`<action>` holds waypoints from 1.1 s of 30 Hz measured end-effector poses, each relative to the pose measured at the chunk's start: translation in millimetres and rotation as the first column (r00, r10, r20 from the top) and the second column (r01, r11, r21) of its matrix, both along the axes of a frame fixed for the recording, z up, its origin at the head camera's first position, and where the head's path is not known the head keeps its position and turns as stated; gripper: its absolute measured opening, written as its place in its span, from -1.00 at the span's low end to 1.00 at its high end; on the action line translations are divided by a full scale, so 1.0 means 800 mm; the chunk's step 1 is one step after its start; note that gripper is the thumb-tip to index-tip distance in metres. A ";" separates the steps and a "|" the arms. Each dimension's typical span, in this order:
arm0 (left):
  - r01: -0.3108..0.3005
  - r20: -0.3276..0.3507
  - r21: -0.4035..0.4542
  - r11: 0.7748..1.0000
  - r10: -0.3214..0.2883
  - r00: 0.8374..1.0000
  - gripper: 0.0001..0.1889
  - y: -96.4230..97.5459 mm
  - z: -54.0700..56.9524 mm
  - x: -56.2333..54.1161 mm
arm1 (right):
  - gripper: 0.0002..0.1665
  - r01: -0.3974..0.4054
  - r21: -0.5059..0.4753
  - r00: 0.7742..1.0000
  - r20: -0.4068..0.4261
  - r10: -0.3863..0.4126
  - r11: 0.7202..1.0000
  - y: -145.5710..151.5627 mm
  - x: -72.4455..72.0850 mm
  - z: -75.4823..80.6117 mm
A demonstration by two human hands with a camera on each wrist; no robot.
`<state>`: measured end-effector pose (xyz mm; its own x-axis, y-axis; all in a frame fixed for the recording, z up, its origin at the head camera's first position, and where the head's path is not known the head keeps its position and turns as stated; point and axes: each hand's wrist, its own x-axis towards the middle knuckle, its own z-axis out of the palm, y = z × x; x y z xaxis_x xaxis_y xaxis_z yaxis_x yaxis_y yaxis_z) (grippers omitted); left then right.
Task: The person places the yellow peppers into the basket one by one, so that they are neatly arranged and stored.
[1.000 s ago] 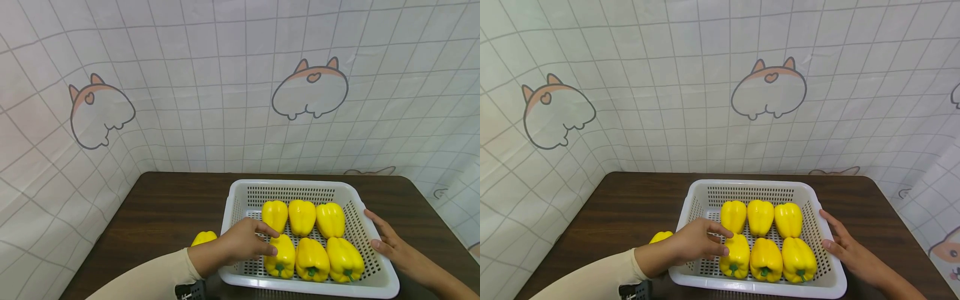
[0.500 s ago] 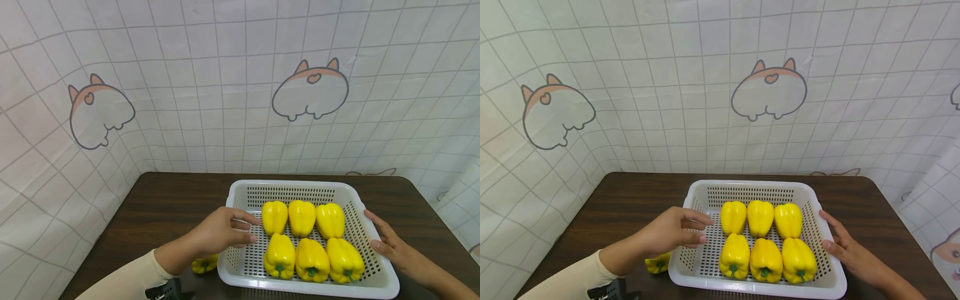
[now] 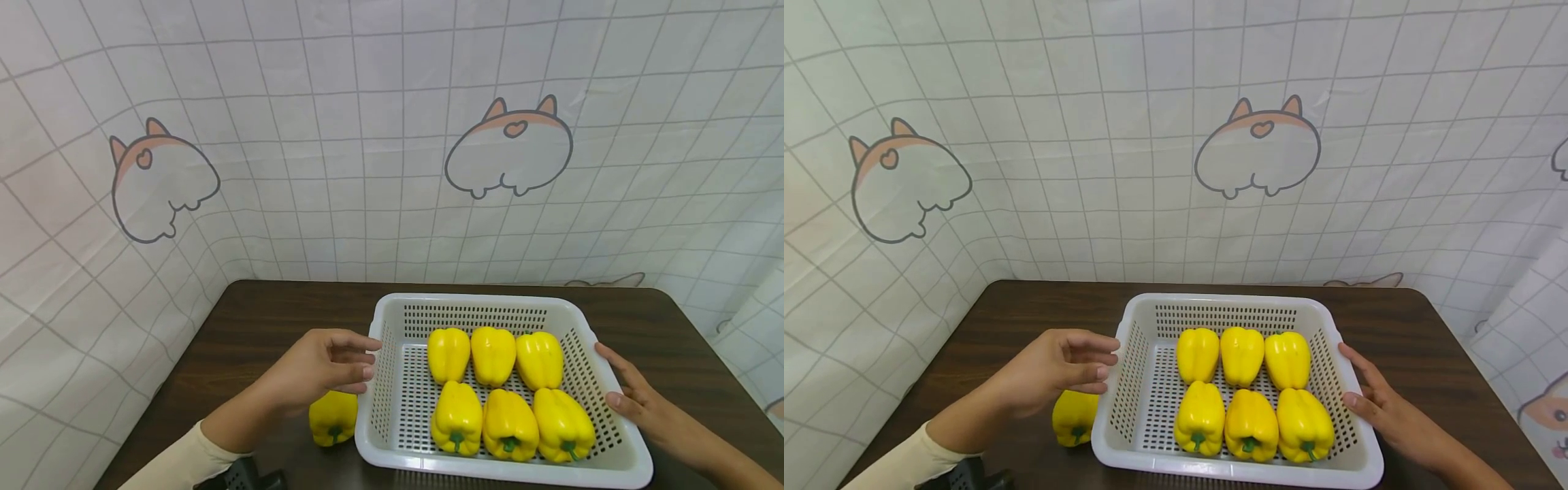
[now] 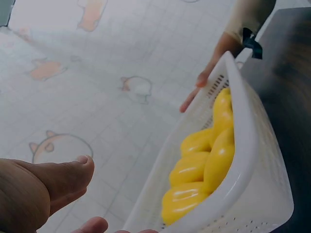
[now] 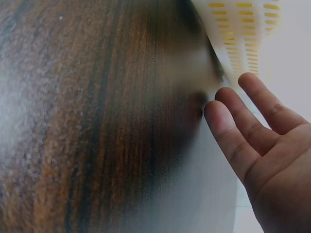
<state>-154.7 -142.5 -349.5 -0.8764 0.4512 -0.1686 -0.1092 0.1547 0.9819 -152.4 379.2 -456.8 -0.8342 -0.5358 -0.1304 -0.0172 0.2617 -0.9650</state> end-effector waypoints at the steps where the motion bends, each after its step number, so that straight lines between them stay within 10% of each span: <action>1: -0.004 -0.001 0.012 1.000 0.005 1.000 -0.49 -0.004 -0.001 0.000 | -0.16 0.003 0.001 1.000 -0.001 -0.003 1.000 0.000 0.000 0.000; 22: -0.157 0.012 -0.123 0.980 0.160 0.987 -0.45 -0.079 -0.041 0.003 | -0.16 0.004 0.011 1.000 -0.019 -0.004 1.000 0.000 0.001 -0.003; 33: -0.115 0.060 -0.225 0.967 0.131 0.989 -0.44 -0.090 -0.066 0.001 | -0.16 0.007 -0.001 1.000 -0.011 -0.007 1.000 0.000 0.001 -0.004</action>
